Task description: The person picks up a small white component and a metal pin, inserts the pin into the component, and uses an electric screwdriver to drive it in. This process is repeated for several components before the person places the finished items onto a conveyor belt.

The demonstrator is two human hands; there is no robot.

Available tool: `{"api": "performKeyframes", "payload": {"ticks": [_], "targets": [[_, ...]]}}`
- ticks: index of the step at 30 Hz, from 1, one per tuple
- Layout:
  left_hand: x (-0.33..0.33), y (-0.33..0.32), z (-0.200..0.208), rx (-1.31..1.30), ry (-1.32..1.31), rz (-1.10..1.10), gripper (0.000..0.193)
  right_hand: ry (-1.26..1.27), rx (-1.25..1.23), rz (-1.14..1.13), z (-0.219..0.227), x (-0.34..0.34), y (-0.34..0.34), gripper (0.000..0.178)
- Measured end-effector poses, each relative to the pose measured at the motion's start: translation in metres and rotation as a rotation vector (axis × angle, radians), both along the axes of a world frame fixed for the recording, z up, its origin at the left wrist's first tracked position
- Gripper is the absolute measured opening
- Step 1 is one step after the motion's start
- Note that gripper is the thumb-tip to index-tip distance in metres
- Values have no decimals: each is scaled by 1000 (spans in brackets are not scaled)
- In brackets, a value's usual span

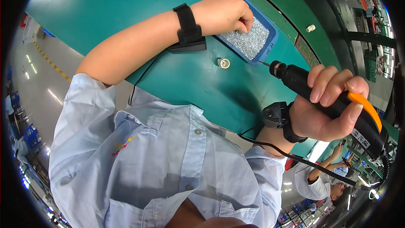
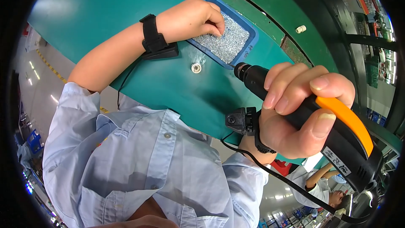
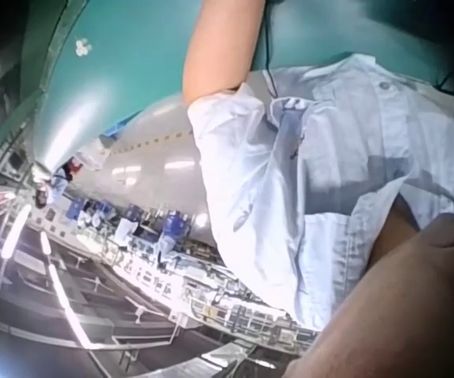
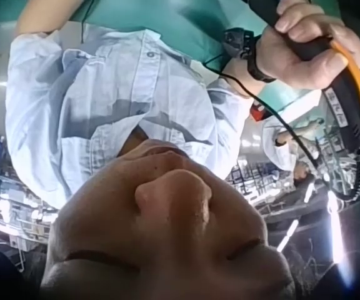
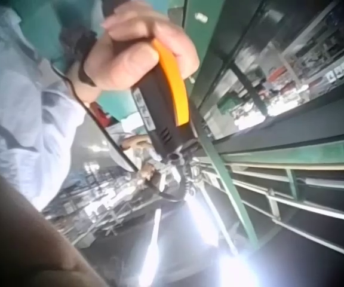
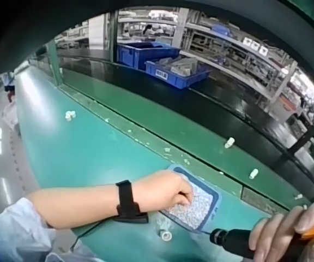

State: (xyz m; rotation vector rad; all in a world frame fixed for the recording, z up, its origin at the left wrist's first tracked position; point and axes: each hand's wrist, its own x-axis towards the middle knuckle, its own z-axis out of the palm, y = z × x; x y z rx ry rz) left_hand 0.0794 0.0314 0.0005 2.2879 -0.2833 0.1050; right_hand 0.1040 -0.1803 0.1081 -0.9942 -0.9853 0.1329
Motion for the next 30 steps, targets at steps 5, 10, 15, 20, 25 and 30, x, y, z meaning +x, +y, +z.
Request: {"api": "performKeyframes", "payload": {"ticks": [5,10,15,20,25,30], "targets": [[-1,-3,4,-93,-95,90,8,-5,-10,-21,3,-2,-1,34],[-22,-7,11,-284,-47,134,7,1,14,58,-4,0,3,36],[-46,-23,18,-519,56,52,9,106,44,-17,8,-19,3,35],[-62,-27,23,-414,28,-17,9,109,52,25,7,-26,4,37],[-67,-28,13,-354,-161,0,11,104,14,91,6,-26,5,36],[-72,-27,10,-352,-153,37,14,86,-16,128,5,-28,8,37]]}}
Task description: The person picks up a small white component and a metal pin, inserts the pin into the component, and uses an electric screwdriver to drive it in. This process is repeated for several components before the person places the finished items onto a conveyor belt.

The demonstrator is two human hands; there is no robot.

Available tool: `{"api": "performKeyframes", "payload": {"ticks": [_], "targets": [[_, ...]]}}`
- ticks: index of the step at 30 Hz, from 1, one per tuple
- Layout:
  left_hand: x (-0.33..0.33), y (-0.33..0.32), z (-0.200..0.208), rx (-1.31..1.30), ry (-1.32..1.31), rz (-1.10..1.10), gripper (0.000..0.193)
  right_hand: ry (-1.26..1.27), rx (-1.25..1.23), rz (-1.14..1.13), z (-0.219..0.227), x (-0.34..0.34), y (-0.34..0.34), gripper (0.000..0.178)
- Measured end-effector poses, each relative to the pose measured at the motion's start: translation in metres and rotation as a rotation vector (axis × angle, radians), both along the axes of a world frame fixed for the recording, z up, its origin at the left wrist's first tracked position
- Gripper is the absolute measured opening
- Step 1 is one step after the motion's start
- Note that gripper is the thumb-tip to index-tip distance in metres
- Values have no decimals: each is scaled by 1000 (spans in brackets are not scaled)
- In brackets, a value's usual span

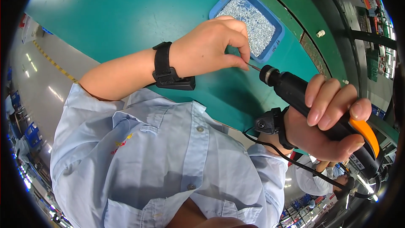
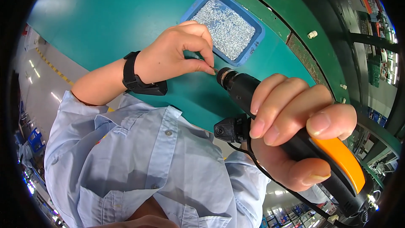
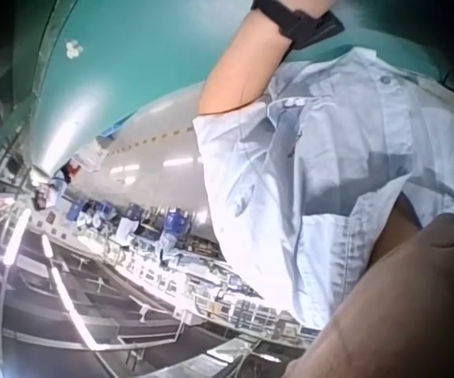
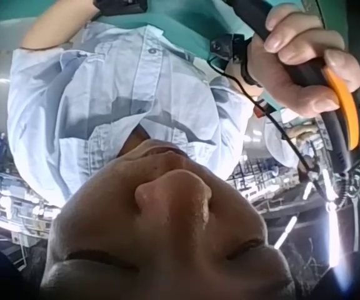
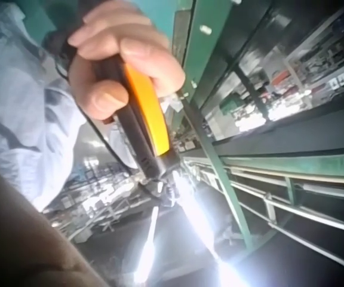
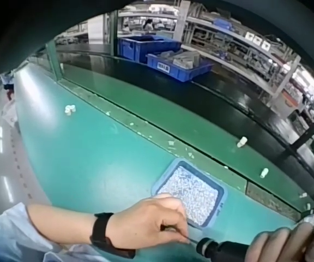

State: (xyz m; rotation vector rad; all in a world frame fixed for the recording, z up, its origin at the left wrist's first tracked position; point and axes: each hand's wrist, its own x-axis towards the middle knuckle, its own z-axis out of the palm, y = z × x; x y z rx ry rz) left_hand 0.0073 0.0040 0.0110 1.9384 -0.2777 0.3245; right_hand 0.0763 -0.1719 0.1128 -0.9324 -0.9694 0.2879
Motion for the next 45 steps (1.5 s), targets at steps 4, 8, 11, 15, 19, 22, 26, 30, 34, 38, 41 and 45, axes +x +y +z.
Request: {"api": "performKeyframes", "payload": {"ticks": [4,8,11,15,19,22,26,30,34,38,41,45], "targets": [[1,-6,-1,44,-67,24,16,-32,-17,-14,-2,1,1,38],[-4,-5,-2,289,-21,141,19,-50,-66,0,-9,10,2,37],[-4,-3,-2,260,173,44,21,-42,-73,6,-10,10,3,37],[0,1,-13,193,146,-72,24,-28,-59,16,-12,8,4,37],[2,5,-13,75,214,-164,23,-22,-50,-12,-19,7,9,38],[1,8,-15,-9,302,-183,23,-20,-50,-22,-25,7,13,38],[0,10,-17,-83,355,-167,22,-30,-40,-18,-27,7,16,37],[2,9,-16,-89,354,-186,23,-59,-31,-40,-24,3,16,38],[1,9,-19,-104,342,-182,24,-50,-49,-41,-29,2,19,38],[2,9,-20,-120,358,-176,24,-45,-81,-54,-34,0,22,37],[2,9,-20,-135,374,-167,24,-47,-122,-84,-35,-2,24,36],[2,9,-23,-157,357,-161,24,-42,-141,-91,-38,-2,27,35]]}}
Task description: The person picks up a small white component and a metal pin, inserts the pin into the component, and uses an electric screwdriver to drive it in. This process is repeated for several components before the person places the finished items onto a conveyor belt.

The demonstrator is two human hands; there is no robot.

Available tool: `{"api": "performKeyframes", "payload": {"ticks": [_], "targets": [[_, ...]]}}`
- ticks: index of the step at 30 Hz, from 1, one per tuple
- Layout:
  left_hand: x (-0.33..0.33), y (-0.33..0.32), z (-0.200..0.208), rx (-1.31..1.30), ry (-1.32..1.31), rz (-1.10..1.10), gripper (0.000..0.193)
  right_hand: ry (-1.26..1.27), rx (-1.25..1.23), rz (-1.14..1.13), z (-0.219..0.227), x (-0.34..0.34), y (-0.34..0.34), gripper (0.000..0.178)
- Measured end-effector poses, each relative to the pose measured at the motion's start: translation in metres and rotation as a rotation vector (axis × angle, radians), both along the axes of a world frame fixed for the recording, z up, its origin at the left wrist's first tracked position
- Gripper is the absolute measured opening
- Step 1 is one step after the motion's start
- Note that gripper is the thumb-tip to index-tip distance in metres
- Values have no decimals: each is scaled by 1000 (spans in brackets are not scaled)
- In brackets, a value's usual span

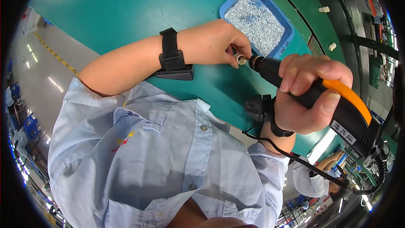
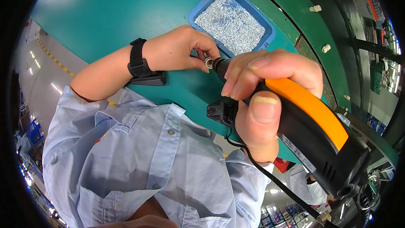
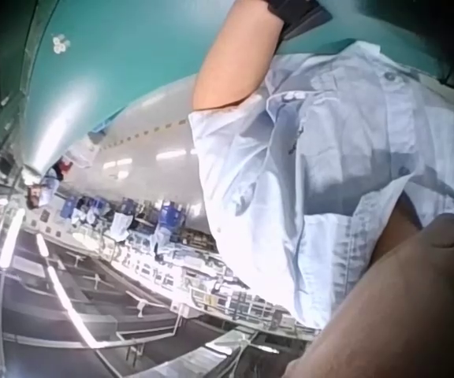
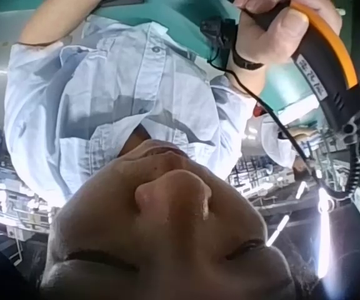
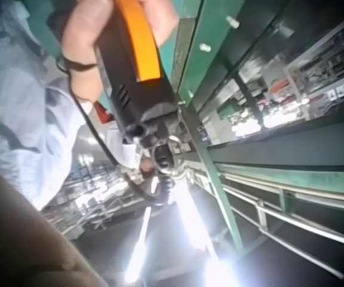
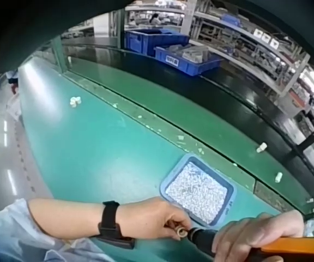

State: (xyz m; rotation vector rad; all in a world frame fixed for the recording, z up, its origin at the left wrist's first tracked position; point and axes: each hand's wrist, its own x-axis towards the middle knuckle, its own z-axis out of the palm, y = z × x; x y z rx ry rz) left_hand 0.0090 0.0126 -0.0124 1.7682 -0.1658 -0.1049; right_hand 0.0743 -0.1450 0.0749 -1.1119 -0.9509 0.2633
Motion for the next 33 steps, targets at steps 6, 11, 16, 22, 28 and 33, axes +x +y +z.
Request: {"api": "performKeyframes", "payload": {"ticks": [6,11,16,22,28,33], "targets": [[-1,1,-1,-20,-6,-8,24,-32,-77,-27,4,-6,7,31],[-1,2,2,-16,-5,-18,25,-16,-129,-41,7,-8,20,27],[1,0,3,26,2,0,25,-36,-126,-54,5,-3,24,25],[0,-2,-1,21,-28,-4,23,15,-101,1,1,3,15,28],[-1,-5,-3,12,-59,-32,22,98,177,174,33,11,-23,31],[0,-4,1,86,-25,-80,22,-19,216,305,46,24,-50,36]]}}
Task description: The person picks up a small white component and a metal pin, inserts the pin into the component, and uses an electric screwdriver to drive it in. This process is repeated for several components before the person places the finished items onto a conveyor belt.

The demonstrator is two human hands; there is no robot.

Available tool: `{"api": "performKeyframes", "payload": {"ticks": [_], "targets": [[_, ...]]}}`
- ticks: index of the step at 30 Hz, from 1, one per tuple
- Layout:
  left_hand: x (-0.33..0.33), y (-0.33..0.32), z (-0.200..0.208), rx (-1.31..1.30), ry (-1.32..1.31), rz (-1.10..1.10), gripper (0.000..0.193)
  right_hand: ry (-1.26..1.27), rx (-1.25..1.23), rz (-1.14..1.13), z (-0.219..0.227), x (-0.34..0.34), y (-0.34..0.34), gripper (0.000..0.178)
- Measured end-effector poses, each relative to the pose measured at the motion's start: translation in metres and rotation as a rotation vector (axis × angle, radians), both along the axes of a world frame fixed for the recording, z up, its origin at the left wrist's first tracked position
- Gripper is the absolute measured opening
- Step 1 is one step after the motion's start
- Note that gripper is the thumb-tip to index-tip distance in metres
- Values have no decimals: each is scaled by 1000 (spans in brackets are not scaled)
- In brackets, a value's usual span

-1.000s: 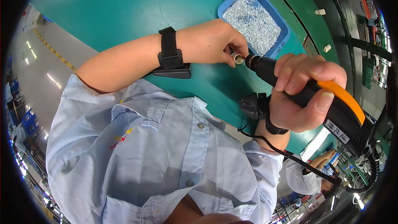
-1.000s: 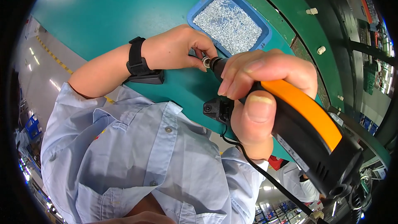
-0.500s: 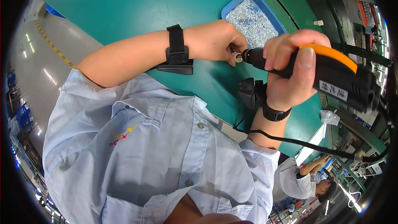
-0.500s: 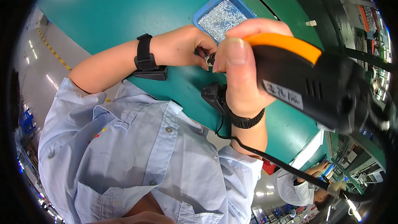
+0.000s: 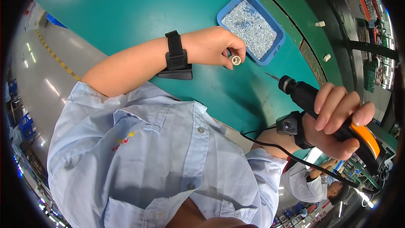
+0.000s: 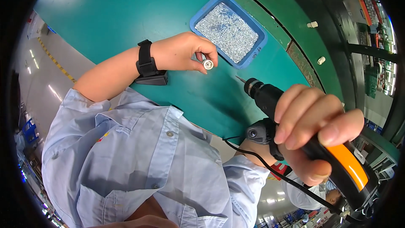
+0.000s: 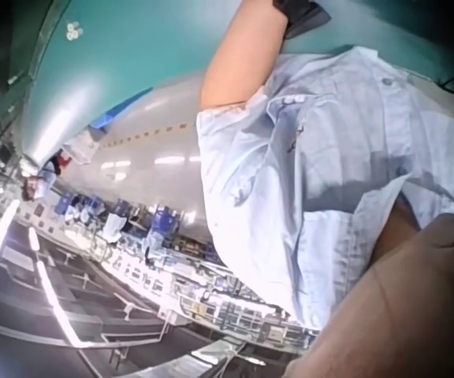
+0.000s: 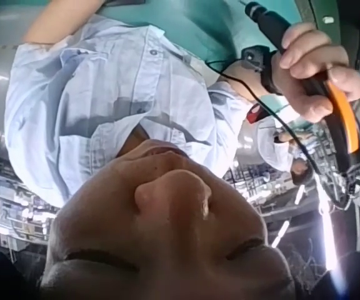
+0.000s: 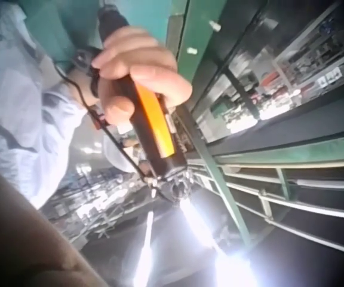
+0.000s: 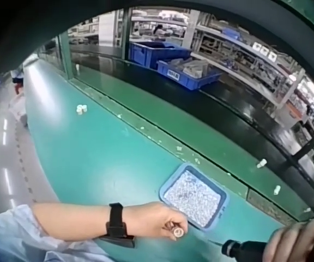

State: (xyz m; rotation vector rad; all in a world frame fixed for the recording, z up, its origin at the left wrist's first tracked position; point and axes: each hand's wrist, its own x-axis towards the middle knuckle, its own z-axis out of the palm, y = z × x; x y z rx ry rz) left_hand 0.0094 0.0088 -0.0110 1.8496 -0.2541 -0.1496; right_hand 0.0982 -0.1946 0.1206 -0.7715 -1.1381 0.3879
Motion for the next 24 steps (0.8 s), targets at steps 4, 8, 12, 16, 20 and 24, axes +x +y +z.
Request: {"api": "performKeyframes", "payload": {"ticks": [4,8,12,16,20,24], "targets": [[1,1,1,-6,33,-13,22,-100,-215,75,-5,18,3,41],[9,7,1,-13,16,-35,22,-147,-333,244,-14,35,12,47],[5,14,-5,-35,-31,4,23,-114,-218,332,-24,41,28,53],[3,8,0,-7,-144,-63,26,-84,-135,377,-11,41,15,58],[2,9,1,22,-132,-24,28,28,-122,392,-13,40,-1,62],[-3,9,3,-100,-92,169,24,-16,-150,473,-8,43,-18,65]]}}
